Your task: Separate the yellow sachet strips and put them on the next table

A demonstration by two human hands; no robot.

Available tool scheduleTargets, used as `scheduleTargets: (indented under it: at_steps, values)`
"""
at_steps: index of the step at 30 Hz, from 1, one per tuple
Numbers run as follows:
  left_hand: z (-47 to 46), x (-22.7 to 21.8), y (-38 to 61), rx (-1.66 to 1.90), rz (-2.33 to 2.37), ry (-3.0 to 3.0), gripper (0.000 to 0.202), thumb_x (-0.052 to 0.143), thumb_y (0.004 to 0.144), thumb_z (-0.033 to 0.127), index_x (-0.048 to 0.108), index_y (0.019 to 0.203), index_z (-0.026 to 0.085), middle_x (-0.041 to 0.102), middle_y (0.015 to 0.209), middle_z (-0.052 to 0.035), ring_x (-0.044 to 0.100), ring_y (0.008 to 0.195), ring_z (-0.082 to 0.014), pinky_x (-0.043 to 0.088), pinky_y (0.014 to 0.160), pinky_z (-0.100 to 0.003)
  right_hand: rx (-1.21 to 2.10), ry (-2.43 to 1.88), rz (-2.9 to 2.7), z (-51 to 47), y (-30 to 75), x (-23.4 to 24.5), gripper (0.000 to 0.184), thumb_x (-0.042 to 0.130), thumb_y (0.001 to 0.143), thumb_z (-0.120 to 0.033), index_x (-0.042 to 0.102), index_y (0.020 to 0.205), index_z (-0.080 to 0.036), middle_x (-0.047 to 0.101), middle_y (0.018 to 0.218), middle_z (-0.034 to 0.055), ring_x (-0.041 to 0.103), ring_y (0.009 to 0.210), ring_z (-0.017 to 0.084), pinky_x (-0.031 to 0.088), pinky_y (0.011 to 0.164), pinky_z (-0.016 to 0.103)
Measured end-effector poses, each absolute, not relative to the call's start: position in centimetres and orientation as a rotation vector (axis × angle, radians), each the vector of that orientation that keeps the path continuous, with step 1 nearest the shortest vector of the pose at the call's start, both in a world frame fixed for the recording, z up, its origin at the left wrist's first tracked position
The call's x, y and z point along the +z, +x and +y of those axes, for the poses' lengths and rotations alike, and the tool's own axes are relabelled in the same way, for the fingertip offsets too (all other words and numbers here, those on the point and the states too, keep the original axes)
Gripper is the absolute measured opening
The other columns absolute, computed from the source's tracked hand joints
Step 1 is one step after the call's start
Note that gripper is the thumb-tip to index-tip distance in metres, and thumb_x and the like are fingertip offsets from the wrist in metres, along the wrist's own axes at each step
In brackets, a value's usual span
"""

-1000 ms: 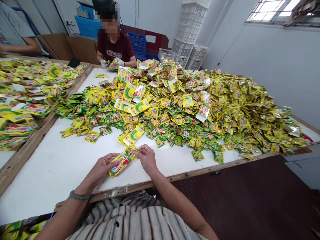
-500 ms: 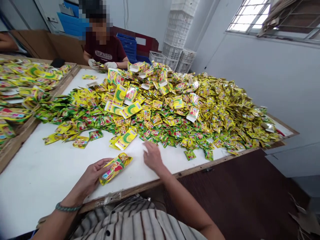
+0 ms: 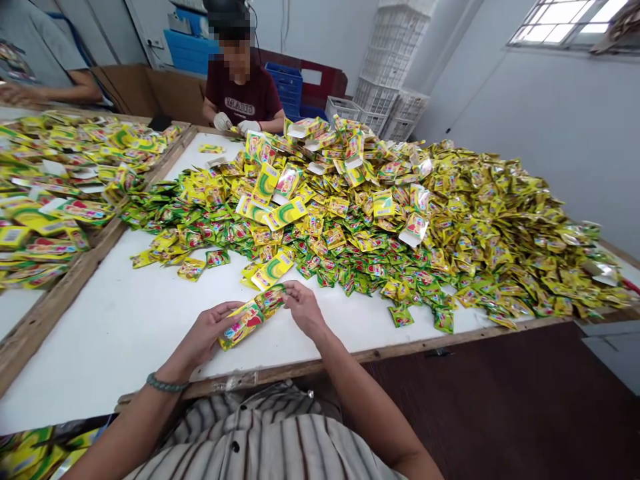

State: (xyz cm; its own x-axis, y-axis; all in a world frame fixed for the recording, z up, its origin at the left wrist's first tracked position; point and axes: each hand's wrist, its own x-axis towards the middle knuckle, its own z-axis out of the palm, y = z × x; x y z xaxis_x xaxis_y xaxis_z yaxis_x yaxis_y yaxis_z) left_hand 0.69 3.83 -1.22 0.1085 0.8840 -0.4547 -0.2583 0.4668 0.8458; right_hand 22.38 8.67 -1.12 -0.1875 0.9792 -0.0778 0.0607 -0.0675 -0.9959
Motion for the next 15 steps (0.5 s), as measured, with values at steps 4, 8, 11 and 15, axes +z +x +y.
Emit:
scheduleTargets:
  at_steps: [4, 8, 11, 15]
  values:
    - [3.8, -1.1, 0.6, 0.948, 1.152, 0.737, 0.051, 0.082, 0.06, 0.039, 0.068, 0.103, 0.015, 0.073, 0.105, -0.0084, 0.07, 0.082, -0.0217, 0.055, 0.075, -0.031, 1.386, -1.224, -1.361, 8.4, 21.4, -1.0, 0.015, 0.063, 0.071, -0.031, 0.061, 0.081, -0.02, 0.058, 0.068, -0.0026, 0.054, 0.064, 0.013, 0.046, 0.06, 0.025]
    - [3.7, -1.3, 0.6, 0.914, 1.108, 0.786, 0.049, 0.08, 0.064, 0.038, 0.068, 0.106, 0.017, 0.073, 0.107, -0.0064, 0.069, 0.086, -0.0207, 0.054, 0.079, -0.03, 1.224, -1.276, -1.537, 7.6, 20.7, -0.7, 0.012, 0.059, 0.075, -0.025, 0.065, 0.084, -0.022, 0.065, 0.072, -0.0016, 0.059, 0.067, 0.015, 0.046, 0.065, 0.027]
    - [3.6, -1.3, 0.7, 0.924, 1.096, 0.768, 0.048, 0.08, 0.064, 0.036, 0.067, 0.106, 0.018, 0.073, 0.107, -0.0054, 0.069, 0.087, -0.0199, 0.054, 0.081, -0.03, 1.156, -1.32, -1.626, 7.1, 20.2, -0.2, 0.012, 0.06, 0.076, -0.022, 0.069, 0.083, -0.023, 0.068, 0.075, -0.0008, 0.06, 0.067, 0.016, 0.046, 0.066, 0.028]
    - [3.6, -1.1, 0.9, 0.953, 1.088, 0.699, 0.053, 0.083, 0.061, 0.035, 0.066, 0.107, 0.016, 0.073, 0.105, -0.0068, 0.07, 0.083, -0.0207, 0.054, 0.078, -0.032, 0.988, -1.373, -1.63, 6.8, 19.4, 0.5, 0.008, 0.064, 0.076, -0.021, 0.071, 0.078, -0.022, 0.068, 0.078, 0.0017, 0.059, 0.067, 0.016, 0.046, 0.066, 0.029]
